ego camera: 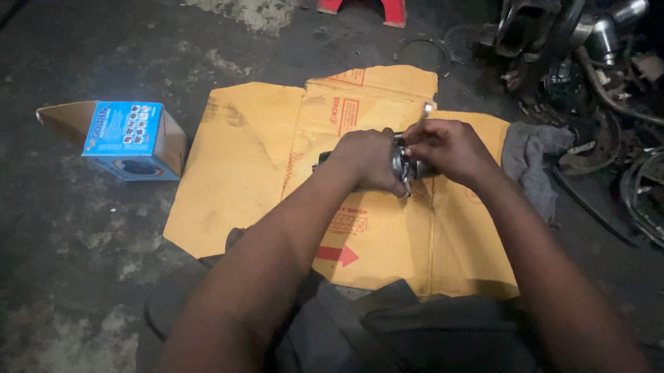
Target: The person uses a wrench and a screwdriver to work on a starter motor placed on a cardboard sheet on the floor, tightening components and moving the motor by hand.
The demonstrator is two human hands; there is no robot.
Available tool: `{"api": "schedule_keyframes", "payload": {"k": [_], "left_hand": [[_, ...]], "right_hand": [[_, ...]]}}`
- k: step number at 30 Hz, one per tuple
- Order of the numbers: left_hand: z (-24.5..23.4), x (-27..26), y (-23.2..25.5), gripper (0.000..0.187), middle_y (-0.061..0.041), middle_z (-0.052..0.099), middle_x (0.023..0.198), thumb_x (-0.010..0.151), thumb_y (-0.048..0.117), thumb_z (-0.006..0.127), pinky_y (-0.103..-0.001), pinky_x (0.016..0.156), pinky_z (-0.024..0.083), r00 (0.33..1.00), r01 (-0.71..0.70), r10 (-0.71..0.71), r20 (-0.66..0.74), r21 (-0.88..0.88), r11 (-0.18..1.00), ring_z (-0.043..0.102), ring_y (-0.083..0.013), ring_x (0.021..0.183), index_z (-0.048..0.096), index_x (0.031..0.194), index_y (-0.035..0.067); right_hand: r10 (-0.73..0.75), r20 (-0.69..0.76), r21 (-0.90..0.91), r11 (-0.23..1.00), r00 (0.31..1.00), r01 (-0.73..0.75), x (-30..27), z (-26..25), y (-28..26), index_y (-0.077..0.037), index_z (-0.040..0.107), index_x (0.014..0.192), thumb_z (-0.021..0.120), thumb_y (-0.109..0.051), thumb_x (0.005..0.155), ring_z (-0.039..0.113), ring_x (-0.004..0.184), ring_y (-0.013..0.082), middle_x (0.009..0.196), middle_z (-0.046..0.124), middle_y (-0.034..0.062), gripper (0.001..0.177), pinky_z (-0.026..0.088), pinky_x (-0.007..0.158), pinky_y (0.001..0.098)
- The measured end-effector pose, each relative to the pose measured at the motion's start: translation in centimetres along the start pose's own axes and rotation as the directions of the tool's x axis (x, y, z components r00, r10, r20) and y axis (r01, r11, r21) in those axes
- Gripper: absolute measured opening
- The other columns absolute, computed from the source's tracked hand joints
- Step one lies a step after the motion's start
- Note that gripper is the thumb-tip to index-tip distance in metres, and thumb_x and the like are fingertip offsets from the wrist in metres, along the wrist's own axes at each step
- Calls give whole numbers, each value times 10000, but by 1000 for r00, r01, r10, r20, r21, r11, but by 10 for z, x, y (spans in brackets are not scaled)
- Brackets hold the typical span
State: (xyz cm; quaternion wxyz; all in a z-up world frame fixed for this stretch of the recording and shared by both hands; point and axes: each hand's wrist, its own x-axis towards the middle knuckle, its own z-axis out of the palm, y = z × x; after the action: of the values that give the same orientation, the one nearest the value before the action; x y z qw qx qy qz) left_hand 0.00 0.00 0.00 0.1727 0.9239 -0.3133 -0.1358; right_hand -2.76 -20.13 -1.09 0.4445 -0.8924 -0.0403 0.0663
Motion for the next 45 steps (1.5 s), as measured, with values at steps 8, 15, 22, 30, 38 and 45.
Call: {"api": "schedule_keyframes", "payload": {"k": [8,15,22,30,38,45], "left_hand": [[12,4,-4,843,-168,747,973,479,557,904,-431,820,576,996,-64,65,-55,18,998,728,-347,925,652,1067,8],[9,1,-2,804,-152,747,1025,519,564,884,-425,854,573,998,-48,49,-34,27,998,726,-327,972,667,1084,35],[1,2,15,924,-116,747,1061,464,509,905,-434,859,561,980,190,-190,53,6,982,723,-299,995,601,1227,85],[4,-5,6,723,-125,760,912,502,542,878,-403,792,585,1000,25,-24,-19,46,999,741,-307,863,724,1033,76],[1,-9,9,671,-127,756,854,556,515,846,-411,773,584,1000,-8,7,10,104,995,739,-308,820,710,1030,59],[0,-15,14,708,-112,788,832,572,489,826,-392,787,594,998,3,-10,58,113,994,762,-286,816,655,1103,52]], "right_hand": [[-97,-31,18,995,995,98,0,3,12,-35,758,1042,763,-29,846,749,871,109,968,789,69,196,606,776,284],[-145,-36,-103,985,989,140,0,9,0,-50,751,1033,776,-62,839,752,794,121,883,789,75,196,592,764,289],[2,98,438,898,995,-45,-6,2,-16,-71,639,1057,715,-86,870,658,887,110,977,671,-13,203,542,741,297],[156,-133,876,481,979,43,7,35,-11,-115,512,827,457,-432,1071,533,714,148,696,468,13,405,492,746,281],[113,-367,872,388,924,299,2,68,-5,-115,432,794,445,-328,1086,398,715,155,719,405,17,362,413,761,331],[66,-405,873,323,912,365,-12,72,-2,-122,384,792,440,-226,1047,377,743,156,744,371,11,281,391,793,325]]}}
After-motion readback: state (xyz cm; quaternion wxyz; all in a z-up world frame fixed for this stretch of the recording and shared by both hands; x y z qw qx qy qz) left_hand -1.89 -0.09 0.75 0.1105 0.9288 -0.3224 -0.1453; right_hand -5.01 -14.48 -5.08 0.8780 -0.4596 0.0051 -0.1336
